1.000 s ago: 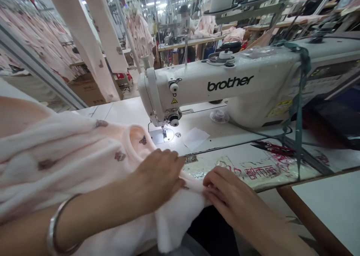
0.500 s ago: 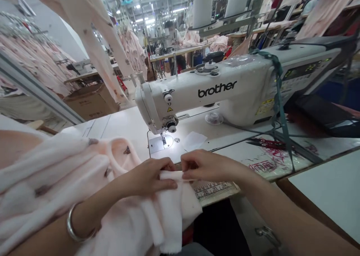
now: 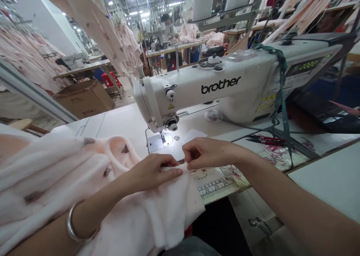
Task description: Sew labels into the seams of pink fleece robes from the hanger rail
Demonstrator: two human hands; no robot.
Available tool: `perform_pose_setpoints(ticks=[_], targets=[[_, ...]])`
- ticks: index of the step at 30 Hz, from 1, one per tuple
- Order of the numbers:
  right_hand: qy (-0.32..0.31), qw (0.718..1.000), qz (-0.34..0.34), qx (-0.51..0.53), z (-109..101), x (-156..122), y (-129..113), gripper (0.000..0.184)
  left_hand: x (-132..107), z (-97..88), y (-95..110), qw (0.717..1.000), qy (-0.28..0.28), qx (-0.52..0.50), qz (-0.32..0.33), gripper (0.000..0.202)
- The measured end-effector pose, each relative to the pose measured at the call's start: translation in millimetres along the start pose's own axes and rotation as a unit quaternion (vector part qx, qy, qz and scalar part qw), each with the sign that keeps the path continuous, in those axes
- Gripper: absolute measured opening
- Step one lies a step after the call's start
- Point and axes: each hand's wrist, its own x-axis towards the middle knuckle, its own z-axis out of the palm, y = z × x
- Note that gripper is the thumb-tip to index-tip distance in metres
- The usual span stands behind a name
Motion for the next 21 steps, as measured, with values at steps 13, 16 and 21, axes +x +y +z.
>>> perform_pose_setpoints(ticks=[13,16,21], targets=[[0.079,0.996,0.025,-0.041,14,-32,-16,0.025,-5,19.4,2,0.978,0.061,-0.195,-0.051,0.018],[0.081,0.995,0.048,-0.016,21,-30,-13,0.013,-7,20.7,4,0.978,0.090,-0.178,-0.056,0.017],[0.026,0.990,0.066,0.122,19,4,4,0.018,4,13.7,-9,0.969,0.108,-0.179,-0.132,0.025]])
